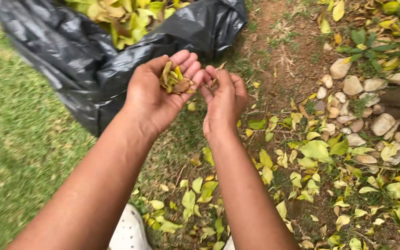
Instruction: Picking up fallen leaves from the garden ground and putting them into a black garbage bag.
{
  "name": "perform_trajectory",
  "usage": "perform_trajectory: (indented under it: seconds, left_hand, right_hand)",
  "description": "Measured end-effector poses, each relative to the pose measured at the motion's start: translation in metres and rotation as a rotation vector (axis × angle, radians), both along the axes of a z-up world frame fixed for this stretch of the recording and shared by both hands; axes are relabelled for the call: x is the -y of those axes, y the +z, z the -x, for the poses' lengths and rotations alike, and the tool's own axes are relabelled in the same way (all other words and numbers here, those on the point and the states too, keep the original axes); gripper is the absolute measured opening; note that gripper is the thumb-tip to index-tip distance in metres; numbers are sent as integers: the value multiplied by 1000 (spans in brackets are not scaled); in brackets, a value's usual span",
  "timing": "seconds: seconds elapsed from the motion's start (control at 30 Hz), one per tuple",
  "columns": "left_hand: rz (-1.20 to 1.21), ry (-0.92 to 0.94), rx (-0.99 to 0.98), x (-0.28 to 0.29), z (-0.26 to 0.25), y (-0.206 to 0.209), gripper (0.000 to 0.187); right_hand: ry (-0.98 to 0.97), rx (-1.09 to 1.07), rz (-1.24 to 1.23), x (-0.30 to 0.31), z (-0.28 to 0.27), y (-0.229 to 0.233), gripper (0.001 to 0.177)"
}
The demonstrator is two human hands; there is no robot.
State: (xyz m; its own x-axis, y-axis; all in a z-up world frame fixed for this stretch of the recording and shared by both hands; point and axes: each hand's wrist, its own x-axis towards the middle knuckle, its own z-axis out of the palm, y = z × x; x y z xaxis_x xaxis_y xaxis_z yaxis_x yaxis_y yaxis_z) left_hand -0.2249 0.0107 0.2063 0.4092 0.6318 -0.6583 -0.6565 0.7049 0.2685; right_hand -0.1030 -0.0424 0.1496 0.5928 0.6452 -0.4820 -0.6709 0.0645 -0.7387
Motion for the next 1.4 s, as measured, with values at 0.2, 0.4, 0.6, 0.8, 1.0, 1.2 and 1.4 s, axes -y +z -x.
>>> perform_trajectory:
  seconds: [0.2,0.4,0.6,0.8,1.0,1.2,1.4]
  left_hand:
    - [-36,77,-87,-42,55,7,46]
    - [-320,179,54,-98,93,40,63]
    - [-330,-73,-471,-45,91,91,58]
    - [-184,78,-329,37,74,82,31]
    - [-310,-26,-347,56,52,113,26]
    - [-399,-75,-370,57,40,116,22]
    - [-469,-186,-454,65,29,123,23]
  right_hand:
    - [151,-16,-3,-48,41,36,33]
    - [623,-47,-406,-111,61,54,56]
    - [636,0,69,-42,67,96,53]
    - [380,-153,152,34,85,109,41]
    - [212,-124,58,54,86,133,31]
    - [193,-109,59,59,73,156,32]
    - [171,-69,105,69,51,161,32]
